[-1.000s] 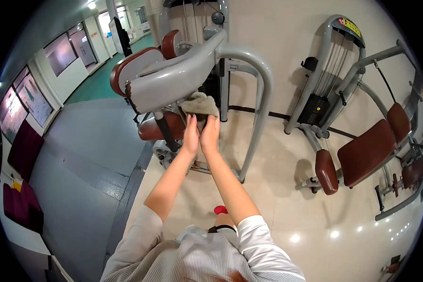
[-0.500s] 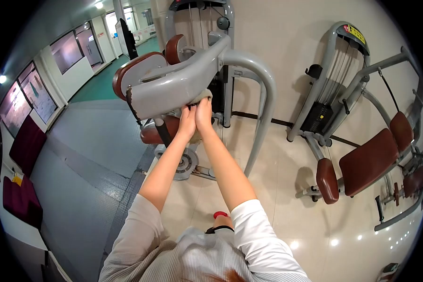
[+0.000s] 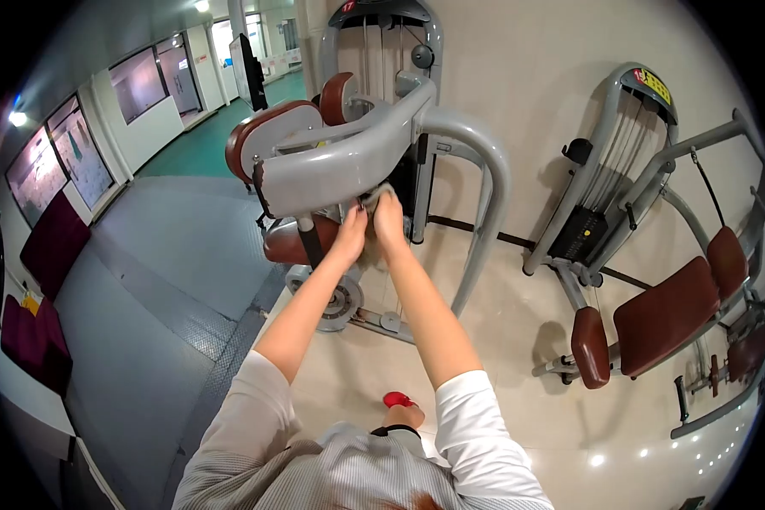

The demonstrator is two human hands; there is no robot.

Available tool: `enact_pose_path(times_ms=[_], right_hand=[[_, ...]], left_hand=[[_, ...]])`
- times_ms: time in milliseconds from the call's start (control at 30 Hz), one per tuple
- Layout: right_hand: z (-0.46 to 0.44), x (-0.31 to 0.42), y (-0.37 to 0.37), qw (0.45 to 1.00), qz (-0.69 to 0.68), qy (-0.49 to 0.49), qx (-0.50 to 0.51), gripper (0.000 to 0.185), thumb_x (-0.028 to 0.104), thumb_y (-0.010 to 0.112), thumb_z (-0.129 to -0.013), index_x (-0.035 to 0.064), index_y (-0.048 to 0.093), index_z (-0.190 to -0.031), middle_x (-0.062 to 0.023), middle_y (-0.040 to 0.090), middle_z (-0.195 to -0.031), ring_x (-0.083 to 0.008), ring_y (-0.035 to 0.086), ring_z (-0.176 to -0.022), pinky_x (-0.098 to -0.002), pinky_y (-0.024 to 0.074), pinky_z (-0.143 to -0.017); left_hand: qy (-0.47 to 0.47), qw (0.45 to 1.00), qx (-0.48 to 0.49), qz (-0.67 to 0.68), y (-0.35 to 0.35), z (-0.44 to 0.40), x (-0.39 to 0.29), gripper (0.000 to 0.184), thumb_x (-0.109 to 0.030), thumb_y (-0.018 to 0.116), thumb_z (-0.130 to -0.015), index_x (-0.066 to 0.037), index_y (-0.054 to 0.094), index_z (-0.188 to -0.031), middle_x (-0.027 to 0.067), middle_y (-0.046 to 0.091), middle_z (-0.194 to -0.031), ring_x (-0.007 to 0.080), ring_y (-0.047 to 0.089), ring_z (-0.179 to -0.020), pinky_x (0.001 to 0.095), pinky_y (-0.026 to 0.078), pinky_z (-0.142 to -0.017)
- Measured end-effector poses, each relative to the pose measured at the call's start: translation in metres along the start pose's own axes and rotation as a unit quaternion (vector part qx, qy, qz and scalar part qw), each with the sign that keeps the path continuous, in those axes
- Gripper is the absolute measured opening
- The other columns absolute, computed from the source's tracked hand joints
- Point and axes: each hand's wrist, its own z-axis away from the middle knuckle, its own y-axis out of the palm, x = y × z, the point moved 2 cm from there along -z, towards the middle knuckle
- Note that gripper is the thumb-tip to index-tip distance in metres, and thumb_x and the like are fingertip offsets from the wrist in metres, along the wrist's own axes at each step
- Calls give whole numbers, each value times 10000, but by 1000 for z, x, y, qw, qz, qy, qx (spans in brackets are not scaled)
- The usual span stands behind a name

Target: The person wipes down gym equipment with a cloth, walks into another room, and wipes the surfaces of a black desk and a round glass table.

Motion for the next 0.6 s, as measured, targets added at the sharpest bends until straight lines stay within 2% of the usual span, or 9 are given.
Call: enact_pose_path(times_ms=[100, 167, 200, 267, 300, 400, 433, 467, 600], right_hand=[[-8, 13, 2, 999, -25, -43, -20, 379, 253, 323, -885, -39, 527, -1014, -155, 571, -987, -245, 519, -916, -340, 380, -828], [-2, -10, -5, 1000, 0, -5, -25, 404, 259, 320, -885, -41, 516, -1074, -156, 568, -1042, -257, 516, -968, -338, 376, -856], [-3, -36, -10, 1000, -1, -4, -25, 404, 259, 320, -885, -41, 516, -1074, -156, 568, -1042, -257, 516, -968, -338, 376, -856], [13, -86, -19, 992, 34, 115, -27, 449, 281, 313, -883, -39, 503, -1136, -174, 551, -1109, -275, 504, -1038, -337, 364, -898], [24, -92, -21, 990, 56, 131, -25, 468, 292, 311, -881, -42, 494, -1154, -184, 541, -1129, -279, 496, -1062, -336, 358, -912], [22, -83, -14, 989, 32, 138, -31, 489, 314, 303, -887, -51, 501, -1145, -194, 537, -1130, -255, 495, -1063, -334, 366, -903], [20, -63, -7, 994, 13, 107, -27, 479, 311, 299, -892, -50, 508, -1125, -181, 545, -1102, -243, 503, -1031, -332, 373, -886], [17, -43, -3, 997, -6, 79, -24, 469, 308, 294, -897, -49, 515, -1105, -168, 553, -1074, -232, 511, -1000, -330, 380, -869], [12, 36, 16, 997, -75, 28, -13, 421, 302, 313, -899, -33, 538, -1019, -105, 558, -994, -187, 499, -907, -321, 389, -805]], left_hand=[[67, 995, -29, 62, 7, -12, -8, 468, -265, 347, -944, -5, 272, -1326, 180, 320, -1363, 273, 288, -1275, 330, 232, -1024], [105, 989, 9, 107, 10, -6, 12, 465, -196, 357, -938, 2, 234, -1341, 154, 275, -1393, 249, 241, -1298, 327, 212, -1034], [74, 988, 15, 137, 14, 9, 10, 481, -156, 347, -934, -5, 192, -1363, 138, 241, -1413, 239, 213, -1308, 323, 183, -1051], [-25, 994, 27, 105, 16, 29, 36, 493, -156, 333, -940, -11, 162, -1379, 134, 229, -1420, 240, 195, -1318, 318, 163, -1062], [-113, 992, 26, 56, 16, 45, 28, 505, -175, 315, -950, -23, 125, -1393, 135, 187, -1440, 240, 156, -1335, 319, 148, -1071], [-144, 988, 28, 37, 14, 36, 25, 544, -262, 284, -961, 10, 90, -1391, 142, 121, -1460, 251, 114, -1349, 325, 133, -1077], [-125, 990, 10, 58, 12, 36, -5, 557, -278, 290, -957, 30, 107, -1383, 152, 137, -1455, 234, 124, -1347, 311, 136, -1076], [-16, 991, -15, 134, 11, 20, -4, 529, -246, 320, -948, 37, 172, -1370, 157, 225, -1424, 223, 201, -1320, 298, 156, -1067], [43, 977, 29, 209, 0, -1, -41, 479, -197, 364, -920, 29, 279, -1333, 108, 382, -1331, 201, 312, -1250, 295, 206, -1037]])
